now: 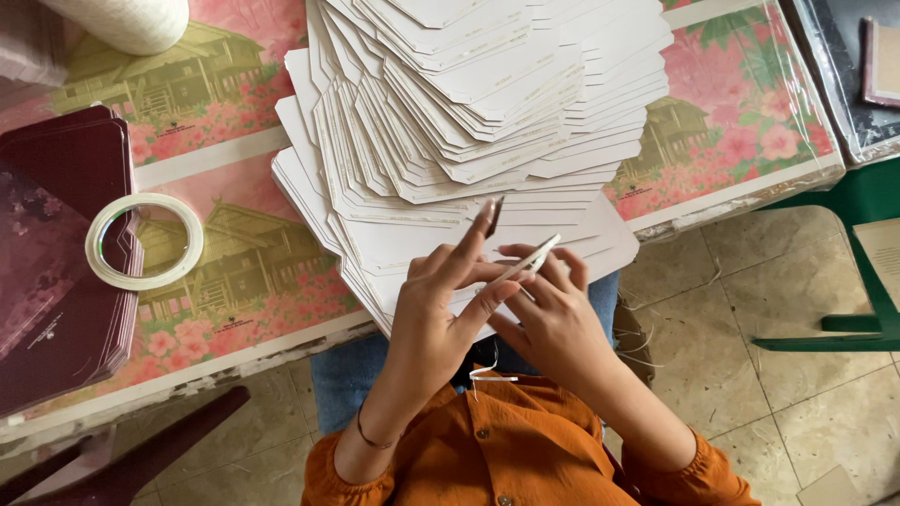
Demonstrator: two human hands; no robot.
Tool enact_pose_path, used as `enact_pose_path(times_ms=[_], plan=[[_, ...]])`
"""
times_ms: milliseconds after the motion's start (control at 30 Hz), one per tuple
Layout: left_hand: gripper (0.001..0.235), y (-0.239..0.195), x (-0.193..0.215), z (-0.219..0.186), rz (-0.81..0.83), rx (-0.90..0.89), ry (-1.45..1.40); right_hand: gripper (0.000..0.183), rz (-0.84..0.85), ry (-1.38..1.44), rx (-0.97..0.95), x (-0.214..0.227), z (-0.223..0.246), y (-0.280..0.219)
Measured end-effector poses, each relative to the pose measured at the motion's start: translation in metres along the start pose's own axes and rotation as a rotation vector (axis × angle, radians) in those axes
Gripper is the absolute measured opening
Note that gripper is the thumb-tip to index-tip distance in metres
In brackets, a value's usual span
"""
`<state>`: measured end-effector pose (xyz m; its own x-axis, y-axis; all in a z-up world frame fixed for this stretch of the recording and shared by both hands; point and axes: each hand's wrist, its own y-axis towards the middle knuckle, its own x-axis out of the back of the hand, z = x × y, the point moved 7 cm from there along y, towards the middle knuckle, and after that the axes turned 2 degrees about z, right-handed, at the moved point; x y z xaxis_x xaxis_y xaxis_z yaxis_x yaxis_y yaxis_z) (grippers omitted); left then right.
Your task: The person repeatedly applies a white circular ring to the edge of stacked white paper pieces, pressing it down with their fingers. They handle the rings and paper by hand, working through a large stack on a floral-patterned table.
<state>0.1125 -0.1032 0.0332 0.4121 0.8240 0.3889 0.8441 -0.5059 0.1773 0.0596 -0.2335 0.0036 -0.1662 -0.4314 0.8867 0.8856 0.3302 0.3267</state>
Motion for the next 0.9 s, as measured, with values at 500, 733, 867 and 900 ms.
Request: enact_pose_path(times_ms=[500, 733, 867, 900], plan=[[0.07, -0.081, 0.019, 0.053, -0.107, 0.247, 0.707, 0.039, -0.038, 0.024, -0.065, 0.028, -0.056, -0.011], [0.065, -0.09, 0.021, 0.061, -0.111, 0.227, 0.625, 0.043, 0.363, 0.348, -0.117, 0.062, -0.091, 0.007], [0.064, -0.091, 0.021, 0.064, -0.127, 0.224, 0.602, 0.029, 0.302, 0.366, -0.074, 0.079, -0.1, 0.024], [0.065, -0.092, 0.02, 0.065, -0.129, 0.223, 0.594, 0.026, 0.297, 0.383, -0.039, 0.083, -0.099, 0.027]])
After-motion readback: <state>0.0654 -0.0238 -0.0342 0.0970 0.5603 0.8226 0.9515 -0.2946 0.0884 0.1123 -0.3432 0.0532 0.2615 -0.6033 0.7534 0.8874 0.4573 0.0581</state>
